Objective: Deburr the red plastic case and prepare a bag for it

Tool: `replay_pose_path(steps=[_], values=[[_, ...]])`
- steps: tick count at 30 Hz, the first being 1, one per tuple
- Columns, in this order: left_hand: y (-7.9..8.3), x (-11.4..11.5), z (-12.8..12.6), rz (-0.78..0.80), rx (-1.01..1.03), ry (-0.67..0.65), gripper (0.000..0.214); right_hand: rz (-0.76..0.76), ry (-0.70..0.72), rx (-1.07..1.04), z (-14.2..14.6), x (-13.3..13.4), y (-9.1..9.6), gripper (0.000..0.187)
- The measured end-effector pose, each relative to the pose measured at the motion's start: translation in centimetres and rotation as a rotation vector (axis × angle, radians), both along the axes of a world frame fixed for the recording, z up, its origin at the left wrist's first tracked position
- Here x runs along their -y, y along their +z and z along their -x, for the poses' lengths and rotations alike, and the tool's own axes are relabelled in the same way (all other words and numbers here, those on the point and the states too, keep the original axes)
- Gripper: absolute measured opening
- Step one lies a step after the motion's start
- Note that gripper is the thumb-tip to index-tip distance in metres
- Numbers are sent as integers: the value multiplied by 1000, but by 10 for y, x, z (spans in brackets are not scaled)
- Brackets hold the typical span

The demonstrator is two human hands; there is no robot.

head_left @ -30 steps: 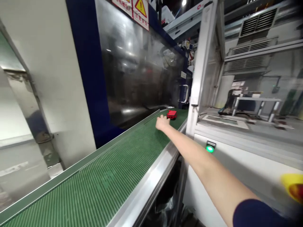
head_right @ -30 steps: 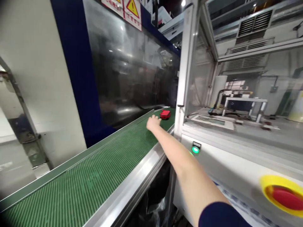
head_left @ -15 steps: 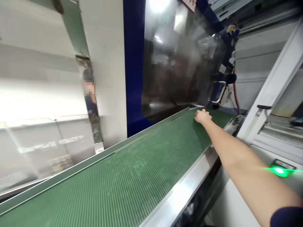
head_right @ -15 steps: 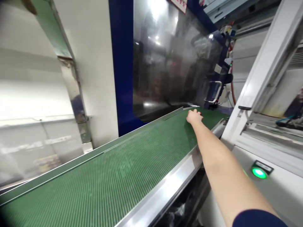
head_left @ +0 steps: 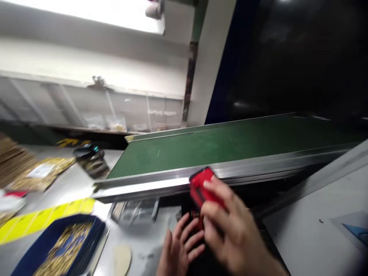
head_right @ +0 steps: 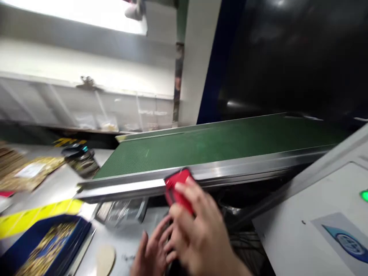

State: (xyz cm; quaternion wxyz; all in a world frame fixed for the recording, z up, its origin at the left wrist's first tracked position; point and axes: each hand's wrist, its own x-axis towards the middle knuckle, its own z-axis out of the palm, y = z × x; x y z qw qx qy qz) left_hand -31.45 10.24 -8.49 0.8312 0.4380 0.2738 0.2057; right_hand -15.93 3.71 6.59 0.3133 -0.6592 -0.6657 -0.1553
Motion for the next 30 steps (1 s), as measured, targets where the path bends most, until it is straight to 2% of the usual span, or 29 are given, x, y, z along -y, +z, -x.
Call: replay_pose_path(steps=[1, 2, 4, 6, 8, 10, 13, 16, 19, 22, 27, 30], values=[[7, 2, 12, 168, 162, 67, 97, 33, 105, 15, 33, 14, -31, 28], [12, 5, 25, 278, 246, 121, 96, 67, 128, 16, 62, 28, -61, 27], [16, 18, 54, 471, 288, 111, 88, 105, 148, 23, 106, 54, -112, 25], [10, 38, 82, 641, 265, 109, 78, 100, 214, -12, 132, 80, -146, 26], [-3, 59, 105, 765, 245, 178, 72, 135, 253, -141, 143, 106, -162, 37], [-16, 79, 121, 842, 221, 247, 70, 234, 167, -381, 142, 128, -166, 51], [-28, 97, 132, 934, 172, 243, 66, 409, -26, -805, 134, 144, -163, 53], [-28, 104, 127, 977, 138, 221, 61, 589, 4, -1083, 125, 141, -158, 59], [-27, 106, 117, 1011, 86, 210, 58, 773, 116, -1161, 119, 129, -153, 71], [-29, 109, 109, 1027, -5, 220, 56, 843, 121, -1172, 121, 121, -155, 72], [-38, 114, 101, 1008, -236, 168, 60, 739, -40, -1268, 133, 122, -176, 33], [-42, 112, 98, 1010, -242, 142, 60, 707, -85, -1262, 134, 124, -184, 24]])
